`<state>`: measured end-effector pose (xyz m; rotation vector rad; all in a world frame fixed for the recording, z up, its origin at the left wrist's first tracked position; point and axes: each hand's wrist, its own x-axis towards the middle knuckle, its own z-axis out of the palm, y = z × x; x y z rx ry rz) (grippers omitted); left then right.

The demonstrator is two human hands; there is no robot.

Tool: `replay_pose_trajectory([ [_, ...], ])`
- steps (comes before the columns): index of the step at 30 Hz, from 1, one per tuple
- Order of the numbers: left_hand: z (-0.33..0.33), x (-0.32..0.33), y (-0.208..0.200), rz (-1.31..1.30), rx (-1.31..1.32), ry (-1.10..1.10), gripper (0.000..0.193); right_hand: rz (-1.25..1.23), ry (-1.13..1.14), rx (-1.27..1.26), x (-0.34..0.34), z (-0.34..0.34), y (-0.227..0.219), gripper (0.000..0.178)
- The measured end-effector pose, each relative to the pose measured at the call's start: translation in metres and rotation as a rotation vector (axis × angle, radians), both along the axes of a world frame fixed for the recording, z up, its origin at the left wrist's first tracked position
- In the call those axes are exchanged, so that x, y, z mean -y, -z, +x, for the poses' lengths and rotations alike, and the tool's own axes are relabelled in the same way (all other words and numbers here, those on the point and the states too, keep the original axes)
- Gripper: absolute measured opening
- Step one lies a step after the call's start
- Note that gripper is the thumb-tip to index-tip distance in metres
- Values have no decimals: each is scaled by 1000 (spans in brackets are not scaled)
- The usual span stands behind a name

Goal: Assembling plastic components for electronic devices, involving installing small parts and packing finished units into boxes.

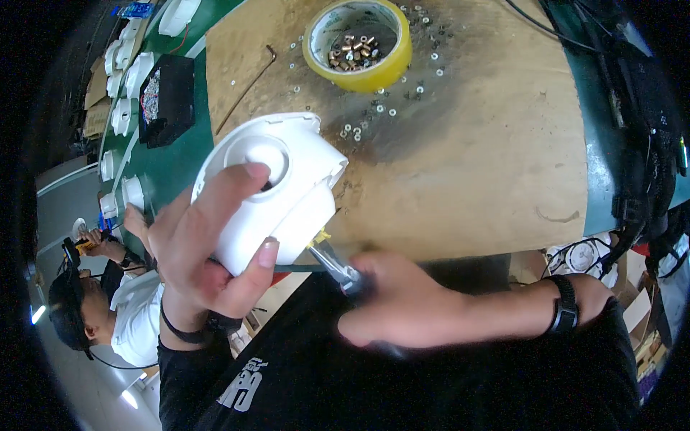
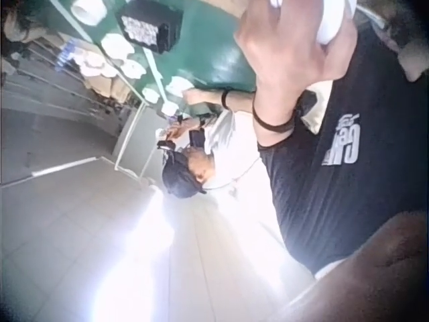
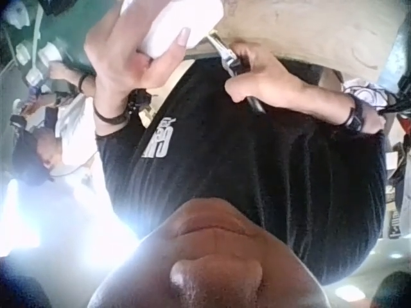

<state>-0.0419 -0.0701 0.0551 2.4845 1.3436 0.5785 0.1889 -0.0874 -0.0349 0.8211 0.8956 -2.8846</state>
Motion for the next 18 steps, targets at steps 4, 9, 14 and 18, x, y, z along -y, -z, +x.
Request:
replay_pose_trajectory([
  [4, 0, -4, 2, -9, 44, 5, 54, -76, 64, -36, 3, 1, -1, 29],
  [9, -1, -7, -4, -29, -34, 35, 54, -132, 11, -78, -1, 1, 1, 30],
  [14, 0, -8, -2, -48, -30, 23, 53, -171, -3, -88, -3, 2, 1, 31],
  [18, -6, -10, -2, -50, -31, 46, 53, -184, -24, -110, -6, -1, 3, 33],
])
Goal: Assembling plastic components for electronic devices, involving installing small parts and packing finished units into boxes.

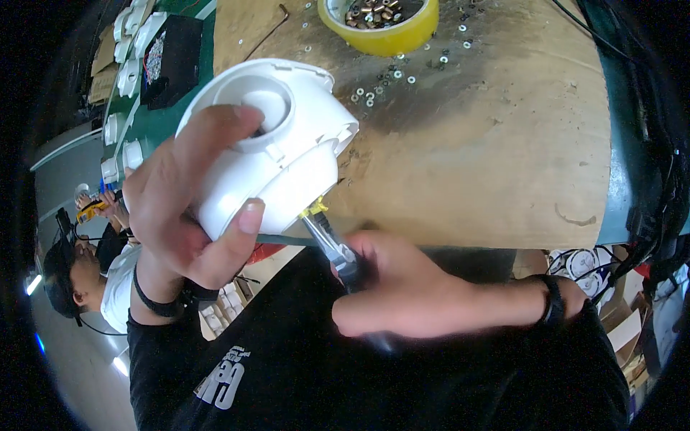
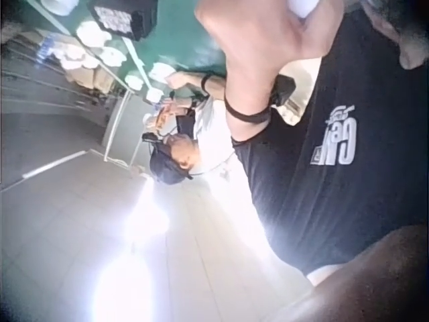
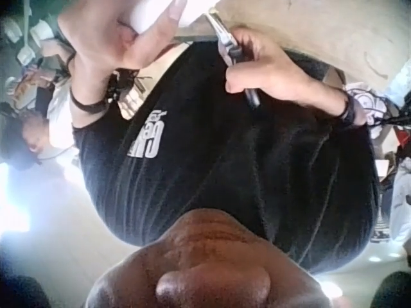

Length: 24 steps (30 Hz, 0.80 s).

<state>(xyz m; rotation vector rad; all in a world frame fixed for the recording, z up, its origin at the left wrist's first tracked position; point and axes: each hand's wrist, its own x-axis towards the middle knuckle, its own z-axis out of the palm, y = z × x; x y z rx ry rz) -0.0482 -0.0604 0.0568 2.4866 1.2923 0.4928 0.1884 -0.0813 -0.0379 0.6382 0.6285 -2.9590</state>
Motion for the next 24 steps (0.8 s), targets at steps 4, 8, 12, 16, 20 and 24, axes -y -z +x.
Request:
replay_pose_trajectory([
  [4, 0, -2, 4, 28, 14, 45, 52, -41, 3, -14, -3, 2, -1, 34],
  [8, 0, -4, 7, 67, 42, 83, 51, -41, -12, 0, -5, 2, -4, 34],
  [12, 1, -7, 4, 51, -8, 79, 51, -43, -12, 22, -9, 2, -7, 33],
  [16, 4, -6, 1, 56, -15, 96, 53, -48, -10, 5, -10, 5, -9, 30],
  [20, 2, -2, -2, 1, -38, 40, 53, 143, -7, 58, -13, 14, -17, 30],
  [24, -1, -1, -10, -162, 148, -285, 48, 473, -113, 83, -12, 38, -33, 43],
])
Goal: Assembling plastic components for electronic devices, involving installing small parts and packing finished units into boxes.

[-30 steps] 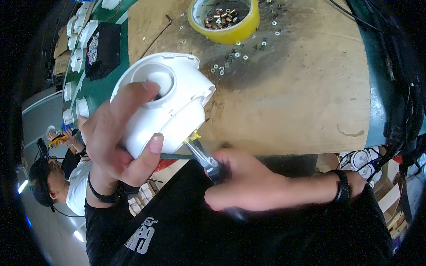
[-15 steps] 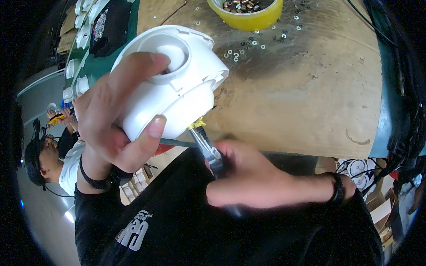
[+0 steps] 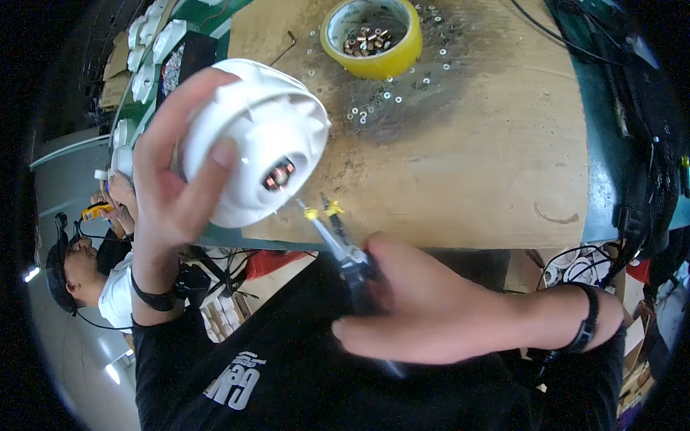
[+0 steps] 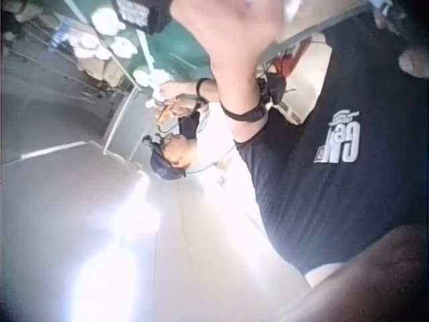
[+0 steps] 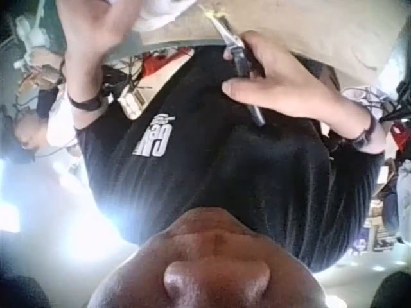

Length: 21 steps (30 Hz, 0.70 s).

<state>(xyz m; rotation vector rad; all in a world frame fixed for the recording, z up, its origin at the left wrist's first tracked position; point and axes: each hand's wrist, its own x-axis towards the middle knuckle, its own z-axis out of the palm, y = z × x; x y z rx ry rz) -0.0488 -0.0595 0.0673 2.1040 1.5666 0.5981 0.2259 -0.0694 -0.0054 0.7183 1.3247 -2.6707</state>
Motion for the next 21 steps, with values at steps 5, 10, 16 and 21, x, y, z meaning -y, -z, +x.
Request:
replay_pose_trajectory([
  [5, -7, -3, 6, -76, 465, -197, 41, -947, 482, -202, 4, 22, -8, 67],
  [10, -5, 1, 8, -153, 547, -239, 40, -1096, 213, -305, 1, 22, -18, 87],
  [16, -8, -12, 7, -232, 265, -18, 50, -1098, 82, -553, 11, 0, -5, 68],
  [21, -7, -10, 9, -166, 227, -5, 49, -1209, 26, -534, 12, -9, 5, 60],
])
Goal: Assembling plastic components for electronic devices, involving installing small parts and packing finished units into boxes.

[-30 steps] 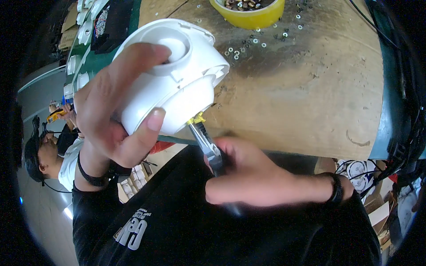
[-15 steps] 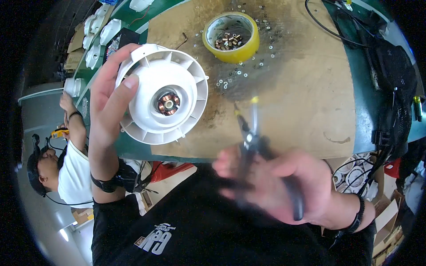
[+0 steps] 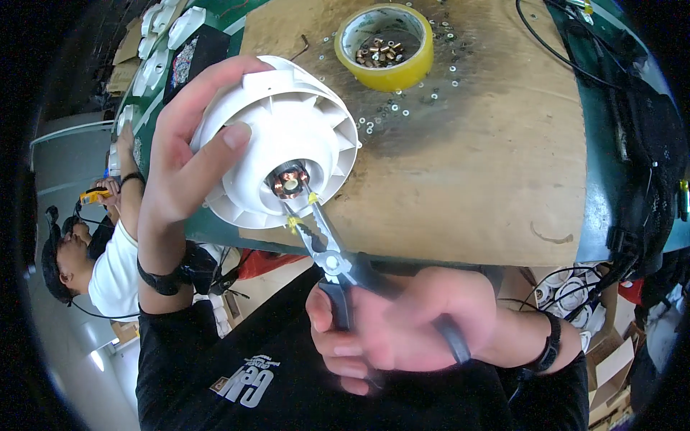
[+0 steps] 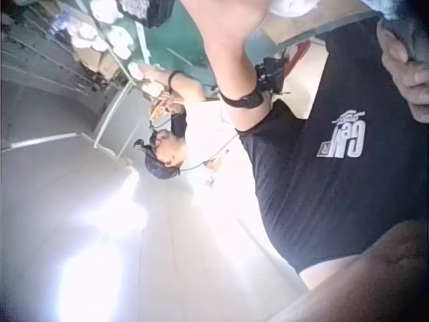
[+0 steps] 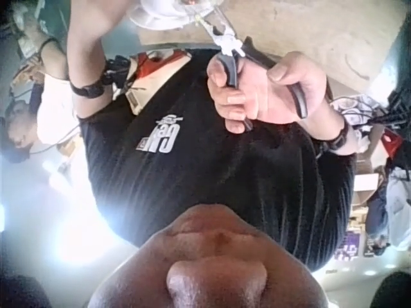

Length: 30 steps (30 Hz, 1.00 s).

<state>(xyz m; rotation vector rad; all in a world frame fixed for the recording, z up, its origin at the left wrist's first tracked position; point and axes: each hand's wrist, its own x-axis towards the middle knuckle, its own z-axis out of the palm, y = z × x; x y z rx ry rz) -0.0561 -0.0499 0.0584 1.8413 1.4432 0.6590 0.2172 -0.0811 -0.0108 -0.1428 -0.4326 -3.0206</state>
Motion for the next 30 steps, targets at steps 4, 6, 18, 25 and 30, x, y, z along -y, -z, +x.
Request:
replay_pose_trajectory([
  [4, 4, 3, -5, -27, 13, -9, 50, -14, 17, -35, 2, -3, 5, 57],
  [6, 7, 5, -6, -1, -57, -5, 52, -8, 36, -44, 2, -3, 8, 56],
  [18, 5, 14, -5, -41, 16, -79, 57, -25, -6, -26, 5, -8, 10, 52],
  [25, 11, 16, -11, -18, -26, -10, 56, -97, 6, -105, 12, -16, 21, 44],
  [30, 10, 16, -14, 87, -281, 142, 54, -147, -13, -49, 16, -24, 36, 39],
])
